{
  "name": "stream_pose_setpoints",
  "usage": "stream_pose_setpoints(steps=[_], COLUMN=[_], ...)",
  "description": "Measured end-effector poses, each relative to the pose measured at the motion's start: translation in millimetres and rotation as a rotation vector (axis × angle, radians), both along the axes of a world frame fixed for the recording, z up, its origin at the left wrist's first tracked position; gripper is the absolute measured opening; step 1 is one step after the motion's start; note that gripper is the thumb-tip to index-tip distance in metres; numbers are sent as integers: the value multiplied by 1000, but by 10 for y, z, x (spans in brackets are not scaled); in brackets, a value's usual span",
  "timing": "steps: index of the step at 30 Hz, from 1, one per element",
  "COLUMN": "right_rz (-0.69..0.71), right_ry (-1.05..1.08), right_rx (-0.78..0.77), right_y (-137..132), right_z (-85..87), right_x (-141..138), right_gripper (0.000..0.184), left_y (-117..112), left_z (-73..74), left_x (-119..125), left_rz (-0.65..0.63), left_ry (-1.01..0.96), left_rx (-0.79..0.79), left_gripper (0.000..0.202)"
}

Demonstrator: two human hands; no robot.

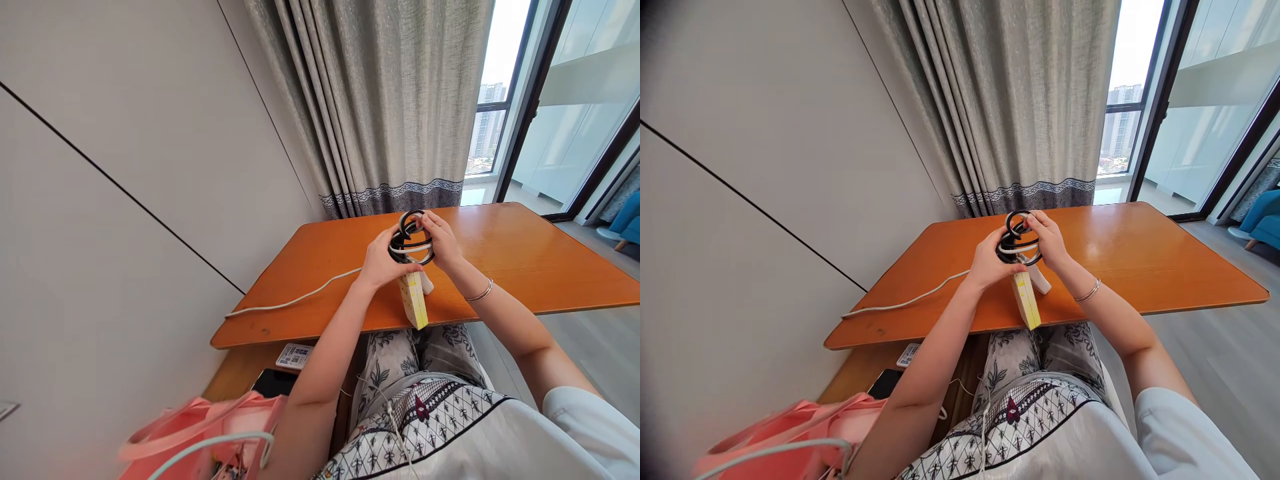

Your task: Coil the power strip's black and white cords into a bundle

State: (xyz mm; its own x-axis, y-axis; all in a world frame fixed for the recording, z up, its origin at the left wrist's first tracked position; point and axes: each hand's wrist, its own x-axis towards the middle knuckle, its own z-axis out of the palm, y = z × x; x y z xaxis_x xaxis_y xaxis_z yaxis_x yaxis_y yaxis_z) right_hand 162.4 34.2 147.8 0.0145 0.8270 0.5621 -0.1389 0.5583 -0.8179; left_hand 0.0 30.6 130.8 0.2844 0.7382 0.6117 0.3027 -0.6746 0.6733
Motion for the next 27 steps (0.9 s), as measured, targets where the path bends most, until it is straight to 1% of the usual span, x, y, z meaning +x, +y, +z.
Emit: stream_pose_setpoints(steps=[3, 5, 8, 12, 14, 17, 20, 23, 25, 27], right_rz=[25, 16, -15, -79, -69, 0, 22, -27, -58, -81], right_ry=[-53, -75, -67, -59, -35, 15, 37, 75, 121, 174], right_rx=[27, 59, 111, 155, 137, 72, 13, -36, -69, -87], right_y=[-48, -59, -39, 19, 40, 59, 90, 171, 262, 374], right_z=[41, 61, 78, 99, 106, 109, 108, 103, 95, 86], right_x=[9, 11, 26, 72, 79, 59, 35, 44, 76, 137], right_gripper=[48, 52, 56, 58, 57, 55, 54, 57, 57, 55], left_y=[62, 98, 124, 131, 140, 176, 230, 260, 246, 212], left_z=[-39, -54, -46, -4, 14, 19, -19, -91, -147, -209], left_x=[7, 12, 23, 35, 32, 15, -12, -84, -183, -337], left_rz=[-96, -146, -178, -219, -236, -236, -201, -193, -142, -22], left_ry=[-160, -238, -285, -290, -262, -213, -202, -209, -173, -66], left_rx=[-175, -257, -337, -423, -420, -367, -303, -286, -267, -252], left_gripper=[94, 86, 75, 58, 53, 54, 64, 76, 76, 71])
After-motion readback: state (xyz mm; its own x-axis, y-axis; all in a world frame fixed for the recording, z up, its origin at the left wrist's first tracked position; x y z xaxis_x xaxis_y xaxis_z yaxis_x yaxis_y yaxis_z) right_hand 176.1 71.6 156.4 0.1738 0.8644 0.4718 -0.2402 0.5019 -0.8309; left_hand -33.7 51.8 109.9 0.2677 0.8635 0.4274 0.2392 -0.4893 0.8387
